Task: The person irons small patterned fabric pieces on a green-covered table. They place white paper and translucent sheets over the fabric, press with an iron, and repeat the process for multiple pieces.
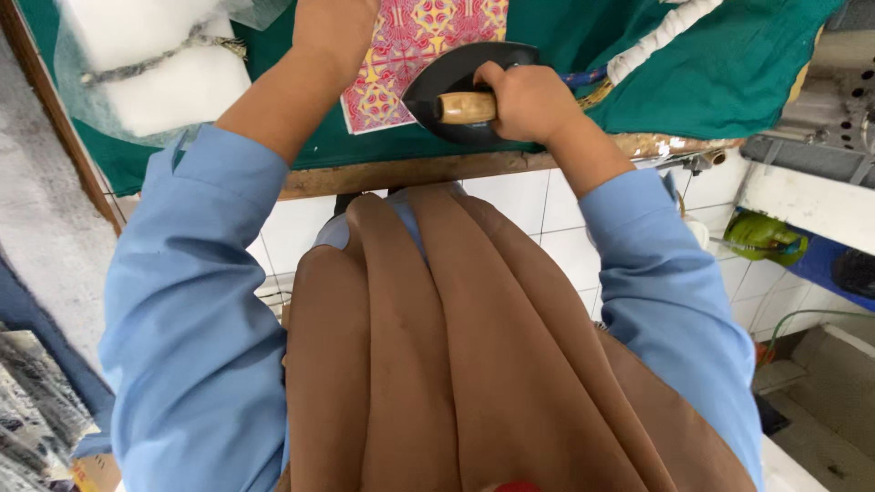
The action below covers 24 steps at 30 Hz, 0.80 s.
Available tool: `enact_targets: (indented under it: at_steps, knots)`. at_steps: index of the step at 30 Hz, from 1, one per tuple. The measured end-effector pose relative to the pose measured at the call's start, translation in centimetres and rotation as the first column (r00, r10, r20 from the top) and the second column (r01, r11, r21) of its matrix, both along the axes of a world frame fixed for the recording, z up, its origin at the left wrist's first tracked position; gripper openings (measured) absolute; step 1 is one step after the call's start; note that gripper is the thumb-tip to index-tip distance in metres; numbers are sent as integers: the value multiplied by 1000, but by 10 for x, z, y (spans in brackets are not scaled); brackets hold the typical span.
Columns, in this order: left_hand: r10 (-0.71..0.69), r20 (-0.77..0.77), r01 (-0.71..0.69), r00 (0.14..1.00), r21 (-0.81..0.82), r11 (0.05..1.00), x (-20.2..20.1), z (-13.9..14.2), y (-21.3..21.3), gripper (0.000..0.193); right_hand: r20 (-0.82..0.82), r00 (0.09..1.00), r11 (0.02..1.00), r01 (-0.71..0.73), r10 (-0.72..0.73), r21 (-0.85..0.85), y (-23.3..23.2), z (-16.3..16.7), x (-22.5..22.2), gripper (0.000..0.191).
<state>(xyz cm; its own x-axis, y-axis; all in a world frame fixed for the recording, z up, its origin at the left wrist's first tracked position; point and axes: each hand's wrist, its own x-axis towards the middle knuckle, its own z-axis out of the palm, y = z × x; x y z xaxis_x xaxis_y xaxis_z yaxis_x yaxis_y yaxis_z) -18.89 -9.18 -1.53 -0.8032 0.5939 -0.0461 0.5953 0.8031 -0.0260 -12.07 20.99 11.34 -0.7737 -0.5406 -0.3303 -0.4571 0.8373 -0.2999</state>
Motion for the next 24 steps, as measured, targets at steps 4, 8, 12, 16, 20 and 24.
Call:
enact_targets:
  at_steps: [4,8,12,16,20,24]
  knots:
    - [35,-70,-40,997,-76,996,2,1,14,52,138,989,995,-56,45,77,2,9,0,56]
    - [2,-171,25,985,154,988,6,36,-8,52,219,971,992,-107,90,67,12,26,-10,72]
    - [206,-85,-112,975,612,783,63,89,-58,46,148,981,992,127,-124,-12,31,41,-36,81]
    - [388,164,-411,907,542,733,158,95,-31,26,-22,991,946,118,-131,-302,2,33,-75,53]
    - [381,41,-368,923,375,851,186,66,-5,44,-75,994,979,67,-82,-191,-92,-6,-116,41]
    - [369,40,-359,929,349,866,181,55,-8,51,-150,987,998,49,-54,-32,-139,-40,-129,27]
